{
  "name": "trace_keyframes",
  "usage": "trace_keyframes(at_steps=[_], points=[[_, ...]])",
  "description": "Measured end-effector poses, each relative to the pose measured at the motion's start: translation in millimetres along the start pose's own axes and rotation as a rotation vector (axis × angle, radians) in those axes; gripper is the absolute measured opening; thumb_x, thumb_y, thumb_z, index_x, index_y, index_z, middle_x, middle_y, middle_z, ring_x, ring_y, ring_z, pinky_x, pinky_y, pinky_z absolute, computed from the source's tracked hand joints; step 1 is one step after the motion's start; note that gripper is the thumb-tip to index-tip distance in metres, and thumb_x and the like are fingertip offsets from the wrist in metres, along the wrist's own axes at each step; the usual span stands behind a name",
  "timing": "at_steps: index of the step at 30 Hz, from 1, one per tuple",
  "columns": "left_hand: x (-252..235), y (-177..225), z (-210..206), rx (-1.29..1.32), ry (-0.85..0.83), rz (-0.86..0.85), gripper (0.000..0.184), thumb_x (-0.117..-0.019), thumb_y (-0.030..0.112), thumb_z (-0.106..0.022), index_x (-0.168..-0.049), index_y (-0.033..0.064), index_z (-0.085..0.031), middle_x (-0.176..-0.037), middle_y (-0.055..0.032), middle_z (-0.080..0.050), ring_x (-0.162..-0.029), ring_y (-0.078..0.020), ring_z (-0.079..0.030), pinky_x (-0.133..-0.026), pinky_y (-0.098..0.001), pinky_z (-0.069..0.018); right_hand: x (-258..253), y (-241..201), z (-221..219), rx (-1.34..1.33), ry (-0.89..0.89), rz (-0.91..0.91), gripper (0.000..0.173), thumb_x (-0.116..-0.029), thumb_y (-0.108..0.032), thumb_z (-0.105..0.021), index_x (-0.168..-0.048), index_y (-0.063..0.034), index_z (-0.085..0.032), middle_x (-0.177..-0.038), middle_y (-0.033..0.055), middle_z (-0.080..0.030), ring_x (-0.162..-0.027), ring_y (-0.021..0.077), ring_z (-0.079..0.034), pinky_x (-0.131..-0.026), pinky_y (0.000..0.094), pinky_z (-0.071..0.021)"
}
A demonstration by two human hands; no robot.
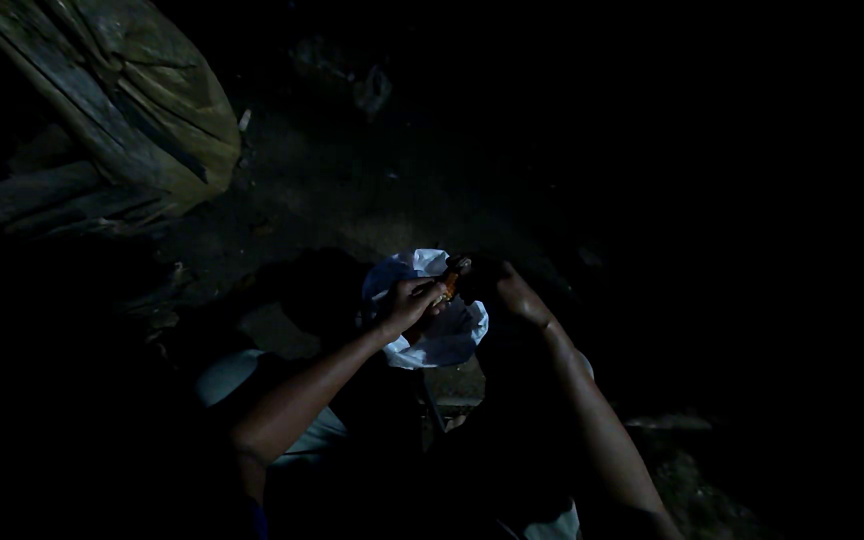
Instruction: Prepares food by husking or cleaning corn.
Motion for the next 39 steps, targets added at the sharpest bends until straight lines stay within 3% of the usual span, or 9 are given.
trace_keyframes(at_steps=[12, 16, 20, 23, 26, 30, 35, 39], points=[[-6, -7, 3, -0.017, 0.017, -0.052, 0.027, -0.1060, 0.005, -0.049, -0.123, -0.0103, -0.064, -0.096, -0.0110, -0.070, -0.078, -0.0072, -0.066, -0.076, -0.0244, -0.0580, -1, 6, 3, -0.023, 0.031, -0.036, 0.025, -0.1082, -0.009, -0.043, -0.128, -0.0014, -0.056, -0.093, 0.0015, -0.065, -0.074, 0.0063, -0.064, -0.067, 0.0245, -0.0567], [-8, -10, 2, 0.009, 0.010, -0.035, 0.028, -0.1060, 0.005, -0.048, -0.123, -0.0108, -0.063, -0.104, -0.0152, -0.069, -0.083, -0.0108, -0.068, -0.080, -0.0274, -0.0590, 0, 4, 2, -0.032, 0.040, -0.054, 0.025, -0.1078, -0.009, -0.045, -0.128, -0.0005, -0.057, -0.091, 0.0018, -0.065, -0.073, 0.0064, -0.063, -0.067, 0.0246, -0.0561], [-5, -10, 2, 0.008, 0.002, 0.006, 0.026, -0.1041, 0.009, -0.051, -0.115, -0.0081, -0.066, -0.100, -0.0123, -0.069, -0.086, -0.0130, -0.067, -0.084, -0.0315, -0.0578, 2, 6, 4, 0.015, 0.072, -0.031, 0.025, -0.1068, -0.009, -0.047, -0.128, -0.0006, -0.058, -0.093, 0.0034, -0.066, -0.073, 0.0078, -0.063, -0.066, 0.0265, -0.0570], [-4, -5, 0, -0.044, -0.022, -0.001, 0.028, -0.1047, 0.013, -0.055, -0.122, -0.0063, -0.065, -0.096, -0.0102, -0.071, -0.084, -0.0107, -0.067, -0.084, -0.0297, -0.0568, 6, 2, 3, 0.044, 0.089, 0.000, 0.023, -0.1058, -0.007, -0.049, -0.126, -0.0008, -0.060, -0.090, 0.0036, -0.066, -0.070, 0.0071, -0.062, -0.066, 0.0251, -0.0564], [-2, -2, -1, -0.048, -0.019, 0.025, 0.029, -0.1045, 0.010, -0.055, -0.126, -0.0071, -0.063, -0.104, -0.0128, -0.070, -0.089, -0.0107, -0.068, -0.086, -0.0279, -0.0566, 5, 0, 2, 0.038, 0.099, -0.019, 0.024, -0.1046, -0.003, -0.051, -0.126, 0.0028, -0.059, -0.090, 0.0056, -0.066, -0.069, 0.0075, -0.062, -0.066, 0.0246, -0.0556], [0, -3, 3, -0.044, 0.045, 0.050, 0.024, -0.1028, 0.006, -0.054, -0.119, -0.0077, -0.066, -0.096, -0.0098, -0.067, -0.081, -0.0081, -0.064, -0.079, -0.0253, -0.0554, 1, -1, -3, 0.146, 0.097, -0.002, 0.024, -0.1035, -0.005, -0.055, -0.125, 0.0040, -0.060, -0.092, 0.0080, -0.067, -0.071, 0.0081, -0.062, -0.068, 0.0257, -0.0558], [2, -10, 6, -0.086, 0.075, 0.117, 0.028, -0.1030, 0.006, -0.049, -0.122, -0.0067, -0.065, -0.109, -0.0172, -0.066, -0.091, -0.0170, -0.065, -0.083, -0.0341, -0.0559, -2, -2, -12, 0.381, 0.076, 0.009, 0.031, -0.1042, -0.011, -0.056, -0.132, 0.0011, -0.058, -0.098, 0.0116, -0.067, -0.071, 0.0116, -0.062, -0.070, 0.0295, -0.0553], [1, -13, 9, -0.161, 0.119, 0.089, 0.024, -0.1033, 0.007, -0.049, -0.110, -0.0082, -0.066, -0.097, -0.0139, -0.063, -0.085, -0.0147, -0.058, -0.078, -0.0318, -0.0506, -3, -3, -16, 0.446, 0.084, 0.004, 0.032, -0.1048, -0.013, -0.056, -0.133, 0.0014, -0.058, -0.101, 0.0135, -0.066, -0.072, 0.0130, -0.063, -0.071, 0.0305, -0.0558]])
Point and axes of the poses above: each hand's wrist, its own x-axis away from the middle knuckle, its own z-axis out of the back of the hand, y = z × x, the point moved 10 cm from there along -x, towards the middle knuckle
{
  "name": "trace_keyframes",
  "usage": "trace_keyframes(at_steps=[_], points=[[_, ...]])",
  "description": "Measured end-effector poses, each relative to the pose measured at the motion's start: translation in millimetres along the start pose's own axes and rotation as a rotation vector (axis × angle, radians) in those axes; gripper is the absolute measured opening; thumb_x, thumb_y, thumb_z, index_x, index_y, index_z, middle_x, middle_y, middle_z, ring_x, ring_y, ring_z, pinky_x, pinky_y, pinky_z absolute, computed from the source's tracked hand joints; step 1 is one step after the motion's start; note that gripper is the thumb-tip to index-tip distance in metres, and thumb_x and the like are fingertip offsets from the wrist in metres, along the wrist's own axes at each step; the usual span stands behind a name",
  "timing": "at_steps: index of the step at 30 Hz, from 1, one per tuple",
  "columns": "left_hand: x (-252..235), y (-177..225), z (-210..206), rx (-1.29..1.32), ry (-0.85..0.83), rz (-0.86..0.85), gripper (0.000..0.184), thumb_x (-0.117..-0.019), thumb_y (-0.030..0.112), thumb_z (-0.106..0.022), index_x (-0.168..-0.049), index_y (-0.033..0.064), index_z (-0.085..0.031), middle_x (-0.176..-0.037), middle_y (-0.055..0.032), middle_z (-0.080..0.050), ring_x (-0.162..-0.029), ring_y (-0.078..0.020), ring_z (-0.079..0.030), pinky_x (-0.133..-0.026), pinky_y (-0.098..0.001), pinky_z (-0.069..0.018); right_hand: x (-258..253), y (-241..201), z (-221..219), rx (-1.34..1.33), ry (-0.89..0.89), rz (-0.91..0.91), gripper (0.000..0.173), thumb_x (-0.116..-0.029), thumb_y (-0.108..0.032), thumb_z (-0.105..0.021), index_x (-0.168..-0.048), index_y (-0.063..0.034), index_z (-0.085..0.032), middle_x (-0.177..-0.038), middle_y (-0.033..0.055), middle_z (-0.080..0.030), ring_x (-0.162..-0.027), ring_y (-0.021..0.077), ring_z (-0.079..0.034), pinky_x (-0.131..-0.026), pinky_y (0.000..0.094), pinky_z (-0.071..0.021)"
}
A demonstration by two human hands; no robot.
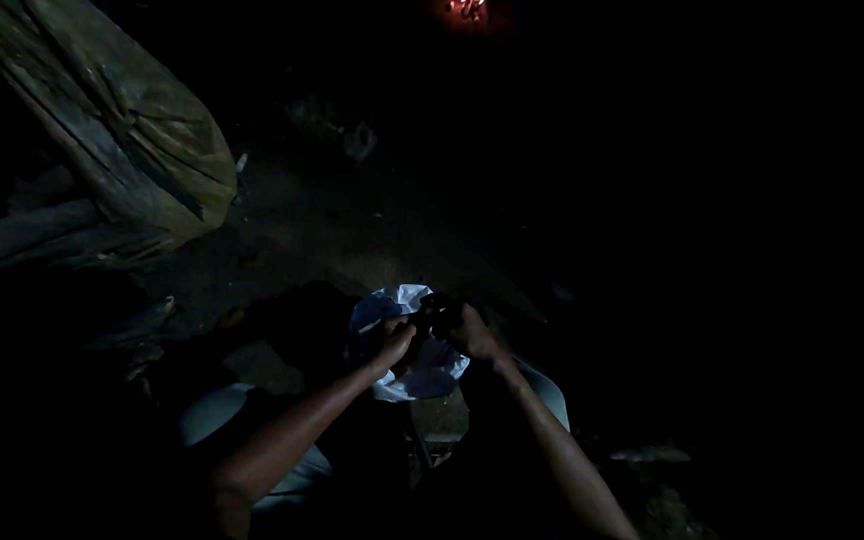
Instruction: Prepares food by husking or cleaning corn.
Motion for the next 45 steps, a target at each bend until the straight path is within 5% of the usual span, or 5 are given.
trace_keyframes(at_steps=[2, 9, 27, 37, 45], points=[[-4, -2, 0, -0.043, 0.027, -0.026, 0.022, -0.1036, 0.007, -0.049, -0.102, -0.0068, -0.066, -0.087, -0.0089, -0.058, -0.076, -0.0114, -0.053, -0.071, -0.0288, -0.0466, -1, -1, 0, 0.044, 0.019, 0.007, 0.032, -0.1045, -0.012, -0.056, -0.134, 0.0013, -0.058, -0.105, 0.0154, -0.066, -0.075, 0.0155, -0.064, -0.073, 0.0334, -0.0565], [-11, -5, -4, -0.050, 0.013, 0.001, 0.027, -0.1063, 0.008, -0.046, -0.111, -0.0085, -0.066, -0.107, -0.0191, -0.065, -0.100, -0.0200, -0.061, -0.091, -0.0363, -0.0491, 0, -4, 1, 0.141, 0.049, -0.005, 0.039, -0.0975, -0.002, -0.063, -0.136, 0.0015, -0.058, -0.125, 0.0230, -0.061, -0.093, 0.0288, -0.067, -0.085, 0.0437, -0.0570], [-3, 21, -5, -0.053, -0.082, -0.182, 0.037, -0.1062, 0.005, -0.039, -0.135, -0.0043, -0.060, -0.140, -0.0178, -0.060, -0.128, -0.0236, -0.055, -0.108, -0.0423, -0.0417, 6, 12, 37, -0.444, 0.088, -0.019, 0.027, -0.1093, -0.016, -0.044, -0.123, -0.0009, -0.062, -0.083, -0.0004, -0.066, -0.066, 0.0042, -0.062, -0.062, 0.0232, -0.0556], [0, 30, -7, 0.125, -0.104, -0.305, 0.040, -0.1055, 0.011, -0.038, -0.134, -0.0064, -0.059, -0.132, -0.0174, -0.063, -0.110, -0.0175, -0.065, -0.097, -0.0357, -0.0537, 7, 12, 31, -0.626, 0.057, -0.030, 0.024, -0.1099, -0.016, -0.042, -0.114, -0.0043, -0.063, -0.079, -0.0036, -0.065, -0.063, 0.0029, -0.061, -0.060, 0.0204, -0.0549], [-2, 33, -11, 0.032, -0.085, -0.376, 0.039, -0.1028, 0.012, -0.057, -0.137, -0.0065, -0.058, -0.119, -0.0179, -0.070, -0.095, -0.0139, -0.069, -0.089, -0.0306, -0.0569, -1, 13, 26, -0.480, 0.017, 0.041, 0.021, -0.1072, -0.012, -0.049, -0.120, -0.0013, -0.062, -0.089, 0.0004, -0.067, -0.069, 0.0058, -0.064, -0.066, 0.0241, -0.0582]])
Point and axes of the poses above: each hand's wrist, its own x-axis away from the middle knuckle, its own z-axis out of the back of the hand, y = z × x, the point moved 10 cm from there along -x, towards the middle knuckle
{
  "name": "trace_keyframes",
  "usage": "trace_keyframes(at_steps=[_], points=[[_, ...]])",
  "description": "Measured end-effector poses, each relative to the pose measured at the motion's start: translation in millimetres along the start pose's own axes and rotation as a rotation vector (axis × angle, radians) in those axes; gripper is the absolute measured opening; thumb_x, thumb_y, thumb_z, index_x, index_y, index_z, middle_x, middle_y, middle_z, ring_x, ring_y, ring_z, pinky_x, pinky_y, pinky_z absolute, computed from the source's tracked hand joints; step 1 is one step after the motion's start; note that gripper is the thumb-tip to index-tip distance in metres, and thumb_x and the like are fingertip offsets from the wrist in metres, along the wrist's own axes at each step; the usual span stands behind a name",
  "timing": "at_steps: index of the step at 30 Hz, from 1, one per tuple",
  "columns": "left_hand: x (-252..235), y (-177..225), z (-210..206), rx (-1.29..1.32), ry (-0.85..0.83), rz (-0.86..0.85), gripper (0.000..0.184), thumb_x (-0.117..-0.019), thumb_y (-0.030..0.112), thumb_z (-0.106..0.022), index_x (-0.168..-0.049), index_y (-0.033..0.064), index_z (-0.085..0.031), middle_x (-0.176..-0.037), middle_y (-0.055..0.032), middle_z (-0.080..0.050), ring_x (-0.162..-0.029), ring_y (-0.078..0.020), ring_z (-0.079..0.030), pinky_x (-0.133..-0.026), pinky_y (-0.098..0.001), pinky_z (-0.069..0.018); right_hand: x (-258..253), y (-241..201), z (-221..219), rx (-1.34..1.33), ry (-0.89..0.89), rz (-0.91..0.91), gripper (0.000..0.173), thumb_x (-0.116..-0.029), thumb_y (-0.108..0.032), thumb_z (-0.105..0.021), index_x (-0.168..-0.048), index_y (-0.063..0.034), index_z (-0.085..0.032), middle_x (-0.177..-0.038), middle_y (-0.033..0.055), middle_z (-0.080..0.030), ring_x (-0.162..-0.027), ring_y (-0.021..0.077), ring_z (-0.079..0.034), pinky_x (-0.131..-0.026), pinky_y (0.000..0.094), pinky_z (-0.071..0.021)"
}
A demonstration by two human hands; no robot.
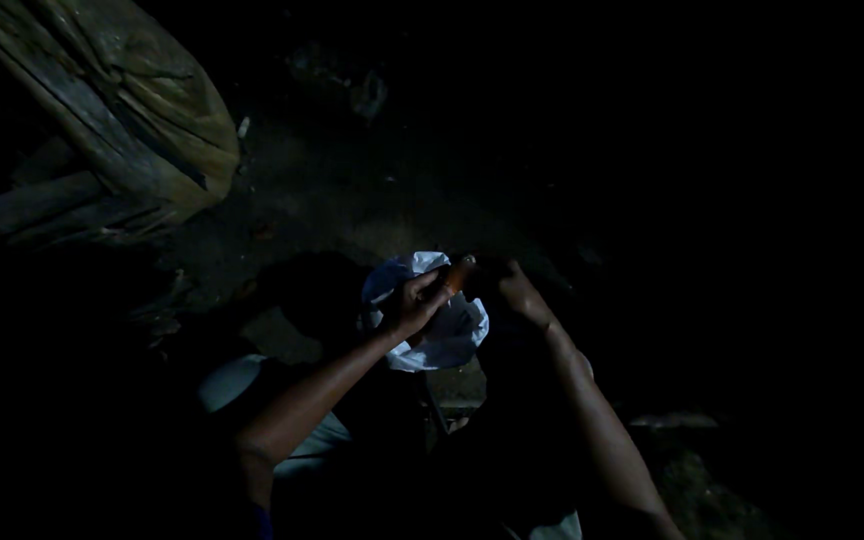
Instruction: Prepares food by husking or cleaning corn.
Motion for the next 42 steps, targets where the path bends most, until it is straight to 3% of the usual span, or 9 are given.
trace_keyframes(at_steps=[5, 9, 12, 16, 19, 25, 29, 33, 42], points=[[0, -8, -2, -0.094, -0.031, 0.052, 0.043, -0.1036, 0.010, -0.053, -0.144, -0.0047, -0.053, -0.126, -0.0219, -0.066, -0.101, -0.0214, -0.070, -0.092, -0.0372, -0.0560, 0, -3, -3, 0.097, 0.029, 0.019, 0.020, -0.1055, -0.009, -0.054, -0.121, 0.0021, -0.061, -0.089, 0.0029, -0.066, -0.068, 0.0056, -0.064, -0.065, 0.0237, -0.0581], [3, -9, -5, -0.295, -0.049, 0.115, 0.044, -0.1059, 0.010, -0.048, -0.148, -0.0024, -0.048, -0.135, -0.0219, -0.062, -0.119, -0.0285, -0.063, -0.104, -0.0451, -0.0487, -2, -2, -8, 0.262, 0.018, 0.067, 0.027, -0.1056, -0.012, -0.055, -0.127, 0.0035, -0.059, -0.101, 0.0110, -0.067, -0.072, 0.0106, -0.066, -0.067, 0.0286, -0.0590], [6, -13, -3, -0.357, -0.029, 0.174, 0.042, -0.1056, 0.003, -0.042, -0.147, -0.0036, -0.049, -0.139, -0.0234, -0.058, -0.128, -0.0330, -0.058, -0.109, -0.0492, -0.0441, -2, 0, -17, 0.289, -0.040, 0.091, 0.030, -0.1038, -0.011, -0.055, -0.132, -0.0005, -0.059, -0.101, 0.0092, -0.067, -0.071, 0.0105, -0.064, -0.068, 0.0282, -0.0575], [3, -13, 2, -0.328, 0.009, 0.152, 0.040, -0.1050, 0.001, -0.041, -0.142, -0.0060, -0.053, -0.137, -0.0241, -0.058, -0.128, -0.0323, -0.057, -0.109, -0.0476, -0.0438, 2, -7, -21, 0.293, -0.083, 0.054, 0.037, -0.1025, -0.003, -0.054, -0.140, 0.0006, -0.053, -0.114, 0.0130, -0.065, -0.081, 0.0116, -0.066, -0.077, 0.0302, -0.0580], [0, -16, 3, -0.243, 0.022, 0.102, 0.042, -0.1064, 0.004, -0.041, -0.146, -0.0048, -0.051, -0.144, -0.0221, -0.057, -0.135, -0.0273, -0.054, -0.115, -0.0418, -0.0401, 3, -8, -15, 0.224, -0.064, 0.045, 0.035, -0.1024, -0.002, -0.053, -0.138, 0.0009, -0.054, -0.113, 0.0103, -0.065, -0.082, 0.0085, -0.066, -0.075, 0.0268, -0.0589], [0, -9, 5, -0.081, 0.020, 0.064, 0.040, -0.1050, 0.004, -0.041, -0.140, -0.0075, -0.055, -0.140, -0.0222, -0.059, -0.125, -0.0244, -0.060, -0.106, -0.0391, -0.0466, 3, -2, -11, 0.022, -0.092, 0.010, 0.033, -0.1027, 0.000, -0.050, -0.136, 0.0014, -0.053, -0.110, 0.0074, -0.066, -0.084, 0.0089, -0.068, -0.076, 0.0271, -0.0602], [4, -4, 2, -0.035, -0.017, 0.120, 0.044, -0.1074, 0.009, -0.040, -0.149, -0.0037, -0.047, -0.143, -0.0201, -0.056, -0.110, -0.0219, -0.065, -0.095, -0.0368, -0.0529, 2, 1, -11, -0.028, -0.094, 0.016, 0.031, -0.1027, -0.001, -0.050, -0.133, 0.0016, -0.054, -0.109, 0.0071, -0.066, -0.086, 0.0112, -0.069, -0.078, 0.0290, -0.0616], [-1, -11, 0, -0.063, -0.017, 0.045, 0.047, -0.1067, 0.013, -0.049, -0.150, -0.0046, -0.044, -0.139, -0.0227, -0.059, -0.112, -0.0228, -0.066, -0.097, -0.0369, -0.0537, 1, 2, -11, -0.046, -0.077, -0.015, 0.028, -0.1027, 0.001, -0.051, -0.131, 0.0024, -0.055, -0.107, 0.0081, -0.068, -0.086, 0.0125, -0.071, -0.078, 0.0305, -0.0624], [1, -9, -7, -0.282, -0.074, 0.082, 0.052, -0.1079, 0.010, -0.040, -0.159, 0.0022, -0.032, -0.145, -0.0243, -0.053, -0.124, -0.0326, -0.059, -0.103, -0.0474, -0.0477, 3, -1, -15, 0.098, -0.080, 0.022, 0.029, -0.1039, -0.002, -0.053, -0.133, 0.0033, -0.054, -0.105, 0.0104, -0.068, -0.084, 0.0131, -0.072, -0.077, 0.0304, -0.0633]])
Point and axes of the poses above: each hand's wrist, its own x-axis away from the middle knuckle, its own z-axis out of the back of the hand, y = z × x, the point moved 10 cm from there along -x, towards the middle knuckle
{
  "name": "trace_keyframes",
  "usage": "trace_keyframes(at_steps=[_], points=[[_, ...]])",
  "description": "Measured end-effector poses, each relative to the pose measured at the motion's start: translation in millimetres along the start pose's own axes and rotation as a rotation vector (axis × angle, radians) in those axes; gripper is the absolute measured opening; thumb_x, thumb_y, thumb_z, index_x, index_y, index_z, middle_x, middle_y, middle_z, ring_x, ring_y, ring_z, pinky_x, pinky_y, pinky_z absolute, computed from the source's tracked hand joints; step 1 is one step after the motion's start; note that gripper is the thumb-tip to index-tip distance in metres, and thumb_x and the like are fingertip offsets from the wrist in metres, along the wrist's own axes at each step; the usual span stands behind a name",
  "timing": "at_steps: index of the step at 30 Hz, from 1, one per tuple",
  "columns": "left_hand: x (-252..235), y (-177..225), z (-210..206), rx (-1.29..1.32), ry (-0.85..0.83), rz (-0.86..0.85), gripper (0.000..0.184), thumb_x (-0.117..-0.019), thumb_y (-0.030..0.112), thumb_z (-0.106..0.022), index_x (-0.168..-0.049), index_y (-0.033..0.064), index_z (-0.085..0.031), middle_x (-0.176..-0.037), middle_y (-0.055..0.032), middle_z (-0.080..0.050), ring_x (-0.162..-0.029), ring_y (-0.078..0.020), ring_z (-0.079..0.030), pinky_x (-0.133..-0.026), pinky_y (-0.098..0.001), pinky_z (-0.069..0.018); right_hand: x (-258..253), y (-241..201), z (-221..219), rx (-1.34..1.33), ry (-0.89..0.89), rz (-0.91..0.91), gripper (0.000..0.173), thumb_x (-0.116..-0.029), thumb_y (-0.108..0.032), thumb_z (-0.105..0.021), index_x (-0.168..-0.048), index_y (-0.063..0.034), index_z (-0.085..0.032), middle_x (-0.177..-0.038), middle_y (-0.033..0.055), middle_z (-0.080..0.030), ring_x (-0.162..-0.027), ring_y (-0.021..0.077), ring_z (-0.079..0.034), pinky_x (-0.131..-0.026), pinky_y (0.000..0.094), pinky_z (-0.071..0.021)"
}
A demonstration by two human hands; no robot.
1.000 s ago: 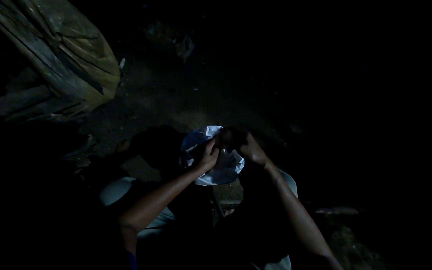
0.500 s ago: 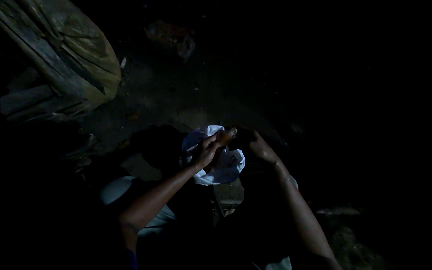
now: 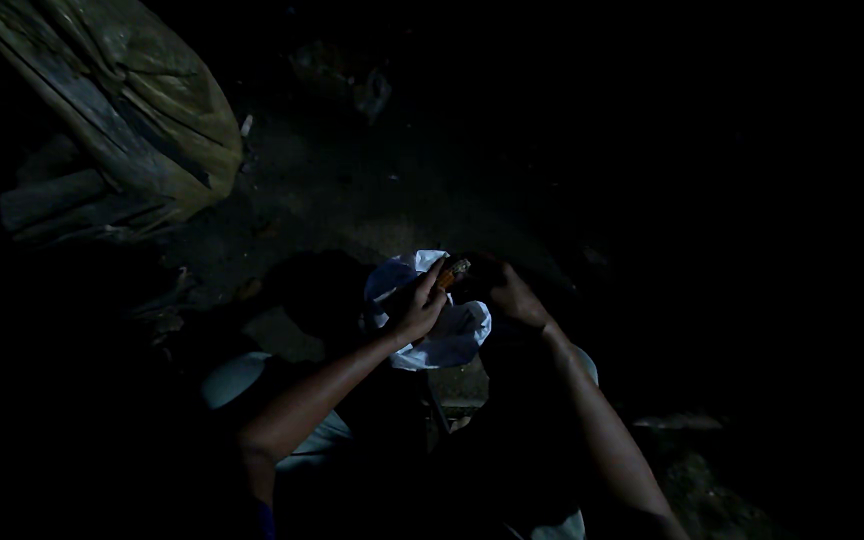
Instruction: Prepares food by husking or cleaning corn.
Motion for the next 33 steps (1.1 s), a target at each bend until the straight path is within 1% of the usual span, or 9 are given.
trace_keyframes(at_steps=[2, 7, 13, 16, 19, 21, 25, 29, 33], points=[[-0.9, -3.0, -1.0, 0.016, -0.002, -0.016, 0.052, -0.1078, 0.010, -0.037, -0.159, 0.0006, -0.031, -0.150, -0.0252, -0.048, -0.134, -0.0323, -0.052, -0.111, -0.0462, -0.0422, -1.2, 1.5, -1.0, 0.016, -0.004, 0.006, 0.029, -0.1041, -0.002, -0.053, -0.133, 0.0036, -0.054, -0.107, 0.0121, -0.068, -0.084, 0.0144, -0.072, -0.077, 0.0313, -0.0632], [-0.8, -1.2, 0.8, 0.000, 0.014, -0.016, 0.051, -0.1081, 0.009, -0.035, -0.159, 0.0007, -0.031, -0.149, -0.0267, -0.047, -0.136, -0.0334, -0.050, -0.113, -0.0469, -0.0399, -3.9, 1.9, -1.8, 0.041, 0.020, 0.030, 0.029, -0.1041, -0.002, -0.053, -0.132, 0.0054, -0.056, -0.105, 0.0123, -0.068, -0.083, 0.0135, -0.072, -0.077, 0.0308, -0.0633], [1.4, 0.8, 2.4, -0.044, 0.022, 0.011, 0.051, -0.1084, 0.007, -0.036, -0.159, 0.0025, -0.032, -0.146, -0.0264, -0.049, -0.131, -0.0355, -0.053, -0.109, -0.0502, -0.0433, -4.0, 3.3, -1.8, 0.069, 0.022, 0.026, 0.029, -0.1043, -0.003, -0.053, -0.132, 0.0057, -0.056, -0.106, 0.0127, -0.069, -0.084, 0.0132, -0.072, -0.078, 0.0307, -0.0625], [0.5, 0.9, 2.9, -0.022, 0.023, -0.022, 0.051, -0.1069, 0.004, -0.033, -0.158, -0.0003, -0.033, -0.150, -0.0263, -0.047, -0.136, -0.0336, -0.051, -0.112, -0.0466, -0.0405, -2.0, 0.4, -1.0, 0.043, 0.037, 0.023, 0.029, -0.1042, -0.002, -0.053, -0.132, 0.0065, -0.056, -0.104, 0.0118, -0.068, -0.083, 0.0126, -0.072, -0.077, 0.0300, -0.0629], [-0.8, -1.0, 2.4, 0.017, 0.006, -0.020, 0.050, -0.1083, 0.008, -0.031, -0.158, 0.0001, -0.034, -0.150, -0.0258, -0.047, -0.126, -0.0322, -0.057, -0.103, -0.0447, -0.0477, 0.5, -2.2, 0.3, -0.005, 0.048, -0.004, 0.027, -0.1047, -0.003, -0.052, -0.130, 0.0054, -0.056, -0.103, 0.0102, -0.069, -0.082, 0.0111, -0.072, -0.076, 0.0290, -0.0633], [-0.5, -1.5, 2.4, 0.088, 0.004, -0.006, 0.049, -0.1094, 0.011, -0.031, -0.157, 0.0002, -0.036, -0.151, -0.0228, -0.047, -0.117, -0.0263, -0.062, -0.097, -0.0388, -0.0512, 1.1, -1.4, 1.5, -0.015, 0.045, -0.013, 0.027, -0.1056, -0.004, -0.051, -0.130, 0.0046, -0.057, -0.102, 0.0096, -0.069, -0.083, 0.0105, -0.071, -0.077, 0.0287, -0.0628], [0.3, -6.5, 2.2, 0.243, 0.008, 0.013, 0.049, -0.1089, 0.017, -0.033, -0.154, -0.0005, -0.040, -0.154, -0.0186, -0.046, -0.112, -0.0175, -0.064, -0.095, -0.0331, -0.0515, 1.7, -3.1, 1.8, -0.028, 0.036, 0.005, 0.025, -0.1052, -0.004, -0.051, -0.128, 0.0042, -0.057, -0.100, 0.0081, -0.069, -0.081, 0.0107, -0.071, -0.076, 0.0291, -0.0630], [4.7, 0.8, 4.5, 0.207, 0.019, 0.079, 0.047, -0.1122, 0.019, -0.034, -0.155, 0.0017, -0.039, -0.147, -0.0188, -0.052, -0.101, -0.0195, -0.064, -0.086, -0.0336, -0.0529, -0.7, 0.9, 1.2, -0.035, 0.026, -0.003, 0.026, -0.1051, -0.004, -0.052, -0.130, 0.0045, -0.057, -0.102, 0.0088, -0.070, -0.082, 0.0115, -0.072, -0.076, 0.0302, -0.0637], [3.9, -1.6, 3.6, 0.190, 0.023, 0.078, 0.046, -0.1119, 0.016, -0.034, -0.156, 0.0018, -0.039, -0.152, -0.0176, -0.049, -0.113, -0.0223, -0.063, -0.094, -0.0375, -0.0520, 1.7, -1.9, -1.3, -0.031, 0.039, -0.011, 0.025, -0.1046, -0.002, -0.052, -0.128, 0.0050, -0.056, -0.099, 0.0077, -0.069, -0.080, 0.0095, -0.071, -0.074, 0.0277, -0.0626]])
Point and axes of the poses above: each hand's wrist, its own x-axis away from the middle knuckle, its own z-axis out of the back of the hand, y = z × x, the point moved 10 cm from there along -x, towards the middle knuckle
